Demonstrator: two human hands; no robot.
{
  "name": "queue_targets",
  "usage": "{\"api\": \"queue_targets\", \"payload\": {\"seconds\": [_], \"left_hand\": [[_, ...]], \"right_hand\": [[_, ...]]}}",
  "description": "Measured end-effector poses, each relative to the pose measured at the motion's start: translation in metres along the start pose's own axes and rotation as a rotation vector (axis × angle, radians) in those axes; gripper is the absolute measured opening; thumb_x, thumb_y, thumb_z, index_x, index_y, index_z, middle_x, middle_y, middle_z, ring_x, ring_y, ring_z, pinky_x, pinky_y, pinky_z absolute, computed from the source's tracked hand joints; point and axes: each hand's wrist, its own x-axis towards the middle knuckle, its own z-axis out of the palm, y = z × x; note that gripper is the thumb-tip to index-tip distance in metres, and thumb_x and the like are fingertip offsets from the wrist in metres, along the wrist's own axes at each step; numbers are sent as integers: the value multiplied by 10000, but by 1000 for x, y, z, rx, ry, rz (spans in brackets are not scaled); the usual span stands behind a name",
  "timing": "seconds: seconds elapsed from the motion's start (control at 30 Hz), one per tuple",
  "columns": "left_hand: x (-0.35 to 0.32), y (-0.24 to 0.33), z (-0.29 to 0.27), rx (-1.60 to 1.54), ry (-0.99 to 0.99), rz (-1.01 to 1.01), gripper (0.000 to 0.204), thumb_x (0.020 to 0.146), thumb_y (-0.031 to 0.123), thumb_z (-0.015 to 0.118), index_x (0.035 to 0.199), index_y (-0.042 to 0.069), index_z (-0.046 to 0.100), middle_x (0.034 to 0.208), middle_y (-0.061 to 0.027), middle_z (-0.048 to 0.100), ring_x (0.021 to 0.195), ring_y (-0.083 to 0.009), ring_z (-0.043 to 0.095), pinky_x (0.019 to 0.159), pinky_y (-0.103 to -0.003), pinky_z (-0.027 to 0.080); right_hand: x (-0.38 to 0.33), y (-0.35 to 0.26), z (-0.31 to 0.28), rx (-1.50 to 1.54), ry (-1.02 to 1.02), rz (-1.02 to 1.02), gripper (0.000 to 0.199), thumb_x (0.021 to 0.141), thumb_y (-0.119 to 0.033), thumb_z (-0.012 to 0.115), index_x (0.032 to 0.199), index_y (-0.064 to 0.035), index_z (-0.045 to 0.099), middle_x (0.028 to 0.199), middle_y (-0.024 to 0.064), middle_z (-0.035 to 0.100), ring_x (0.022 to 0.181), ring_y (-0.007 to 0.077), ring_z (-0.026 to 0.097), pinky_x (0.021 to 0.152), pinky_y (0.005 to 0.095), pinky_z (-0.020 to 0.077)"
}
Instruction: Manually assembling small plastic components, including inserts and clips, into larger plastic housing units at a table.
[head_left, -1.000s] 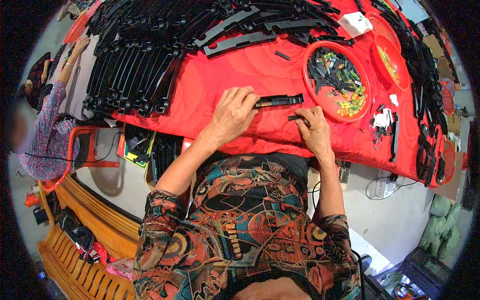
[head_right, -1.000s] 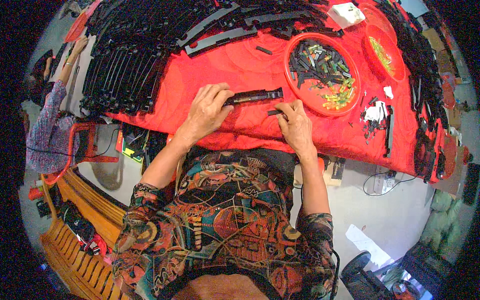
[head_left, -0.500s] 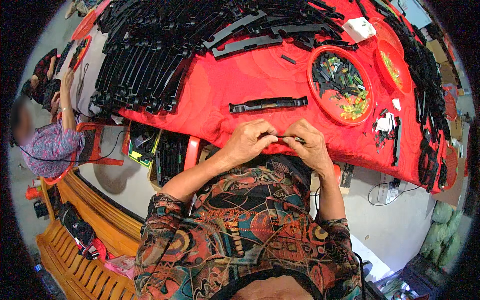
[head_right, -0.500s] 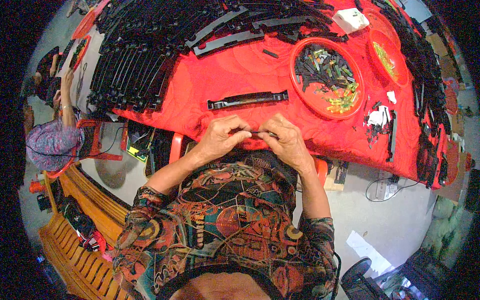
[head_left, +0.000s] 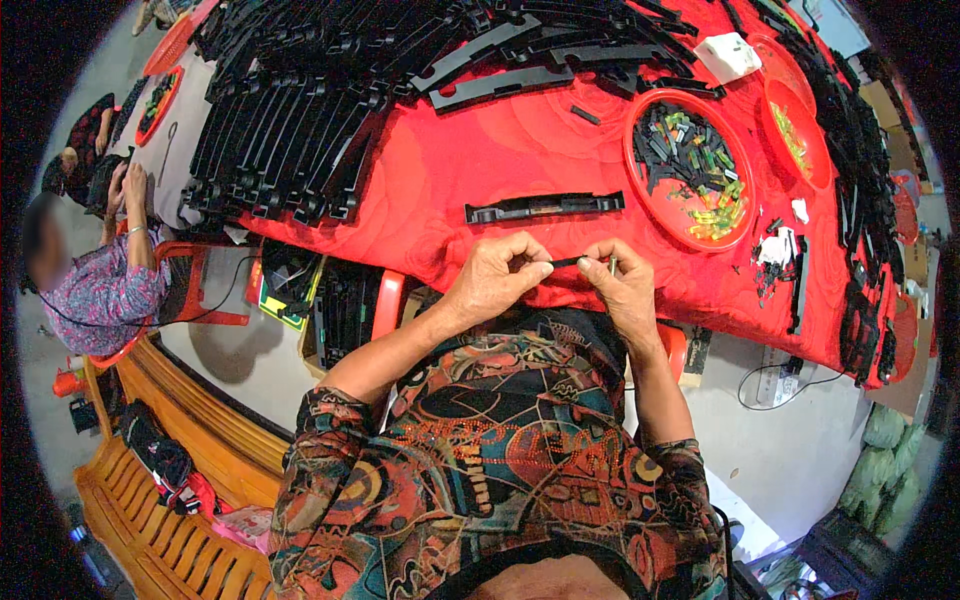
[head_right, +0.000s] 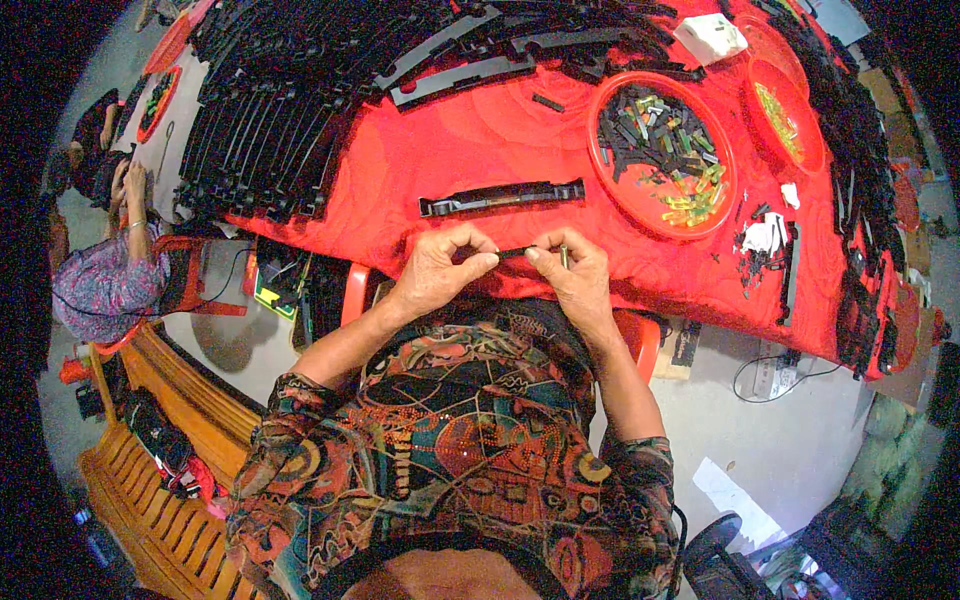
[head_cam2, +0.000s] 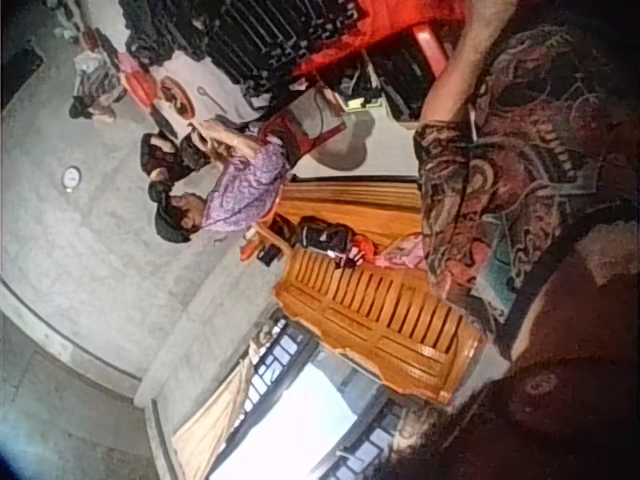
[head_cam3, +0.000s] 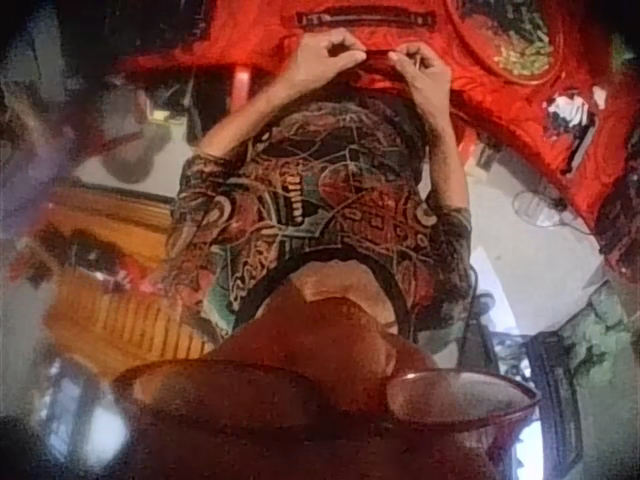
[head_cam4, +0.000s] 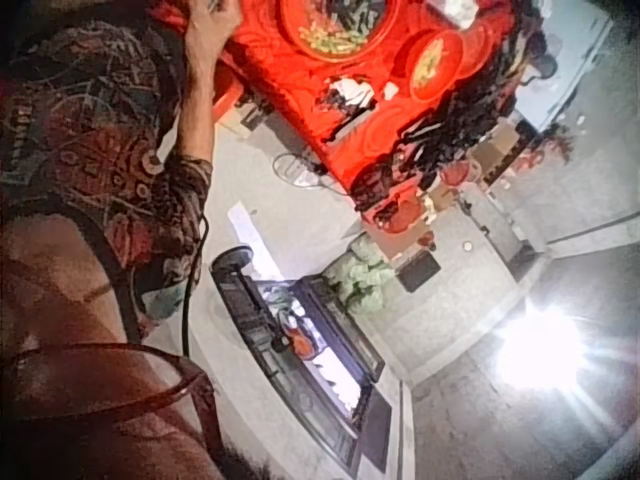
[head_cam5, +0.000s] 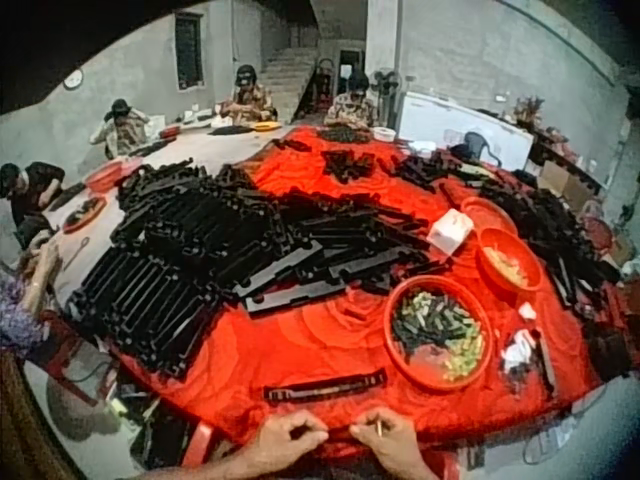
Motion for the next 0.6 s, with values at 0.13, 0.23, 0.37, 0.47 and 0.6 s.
{"api": "queue_targets", "payload": {"seconds": [0.13,0.23,0.37,0.47,0.6], "left_hand": [[1,6,-5,105,52,46,90,771,81,630,795,13,577,680,-22,557,610,-80,505,528,-236,399],[7,11,-18,445,195,331,129,722,84,657,793,14,575,741,-82,570,680,-180,540,596,-291,421],[12,5,-44,792,312,448,193,663,84,675,810,15,572,885,-97,554,760,-265,507,661,-354,403],[16,2,-51,819,267,447,226,654,89,679,838,18,568,929,-109,533,801,-275,503,687,-372,394],[22,-1,-47,825,213,401,309,635,101,696,901,22,560,955,-114,515,877,-282,491,730,-381,382]], "right_hand": [[4,-9,0,-68,-26,-35,76,796,-84,642,801,-38,581,679,-66,500,552,6,378,484,171,285],[12,-25,0,-14,134,-16,85,773,-64,650,731,-21,590,618,-74,478,559,12,374,499,178,295],[38,-31,-13,-152,223,46,64,733,-60,658,708,-17,616,597,-74,474,536,19,356,480,194,275],[55,-30,-10,-284,101,-4,91,736,-66,642,679,-1,614,552,-57,473,512,28,372,454,215,290],[69,-27,-2,-404,65,19,123,734,-88,645,673,12,608,503,-14,477,477,44,393,435,246,316]]}}
